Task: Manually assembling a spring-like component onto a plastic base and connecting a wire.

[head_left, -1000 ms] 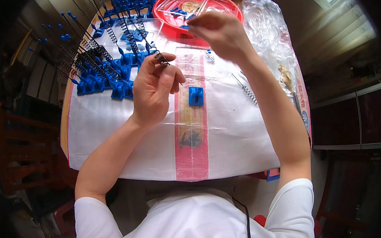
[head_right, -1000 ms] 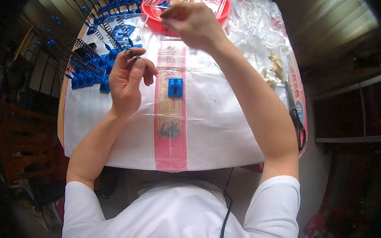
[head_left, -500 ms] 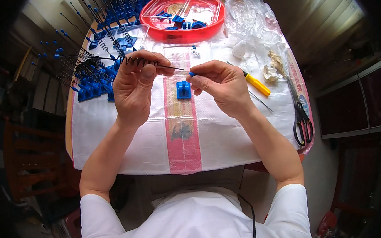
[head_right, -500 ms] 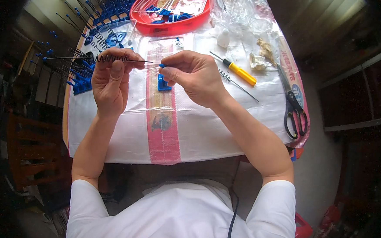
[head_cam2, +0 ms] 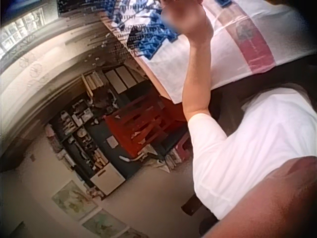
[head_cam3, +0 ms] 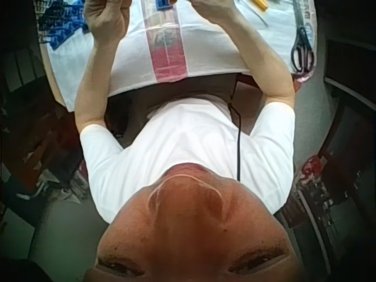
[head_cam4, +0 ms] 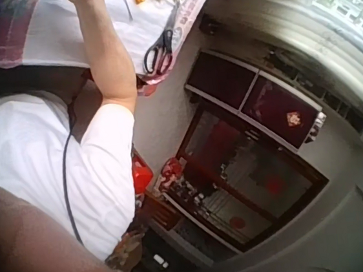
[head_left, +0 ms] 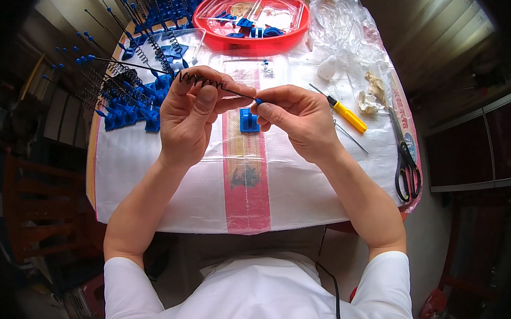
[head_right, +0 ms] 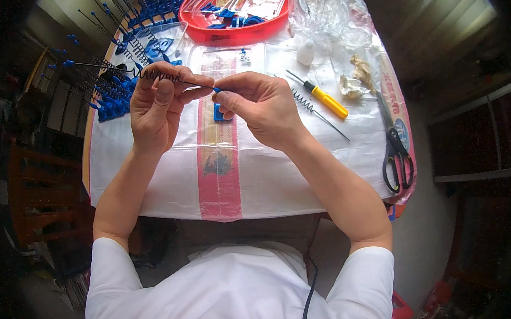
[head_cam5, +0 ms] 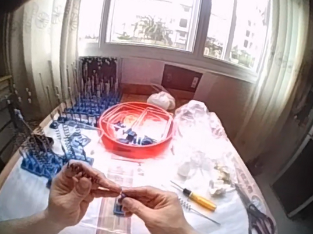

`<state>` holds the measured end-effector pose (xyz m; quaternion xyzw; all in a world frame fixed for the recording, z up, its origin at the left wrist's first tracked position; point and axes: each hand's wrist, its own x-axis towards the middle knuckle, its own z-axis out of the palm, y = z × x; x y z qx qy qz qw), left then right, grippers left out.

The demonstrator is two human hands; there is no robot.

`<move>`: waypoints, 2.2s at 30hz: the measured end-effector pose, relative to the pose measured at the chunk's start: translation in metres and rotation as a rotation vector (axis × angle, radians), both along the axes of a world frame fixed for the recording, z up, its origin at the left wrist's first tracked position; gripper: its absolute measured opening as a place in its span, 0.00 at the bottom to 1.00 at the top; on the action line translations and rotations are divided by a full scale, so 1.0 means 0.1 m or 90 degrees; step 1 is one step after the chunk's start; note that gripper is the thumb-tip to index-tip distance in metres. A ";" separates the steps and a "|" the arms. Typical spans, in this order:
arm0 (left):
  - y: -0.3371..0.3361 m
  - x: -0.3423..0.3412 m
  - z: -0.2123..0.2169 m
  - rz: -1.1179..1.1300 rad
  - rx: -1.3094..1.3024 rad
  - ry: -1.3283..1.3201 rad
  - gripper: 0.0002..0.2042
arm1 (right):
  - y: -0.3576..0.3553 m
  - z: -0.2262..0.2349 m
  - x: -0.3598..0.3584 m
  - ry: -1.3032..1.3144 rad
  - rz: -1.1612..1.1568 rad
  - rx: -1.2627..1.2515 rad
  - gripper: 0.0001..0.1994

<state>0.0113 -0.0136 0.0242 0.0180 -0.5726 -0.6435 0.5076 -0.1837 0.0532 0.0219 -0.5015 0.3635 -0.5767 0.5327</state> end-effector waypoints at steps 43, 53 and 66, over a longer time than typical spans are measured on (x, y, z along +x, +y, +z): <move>0.12 -0.03 -0.09 0.050 0.060 -0.134 0.11 | 0.06 0.01 0.13 -0.040 -0.015 0.020 0.09; 0.08 -0.08 -0.08 0.074 0.105 -0.094 0.12 | -0.03 0.01 0.02 0.137 -0.166 -0.017 0.16; -0.13 0.06 0.08 0.155 -0.061 -0.277 0.12 | -0.41 -0.12 -1.26 0.609 -0.454 0.097 0.37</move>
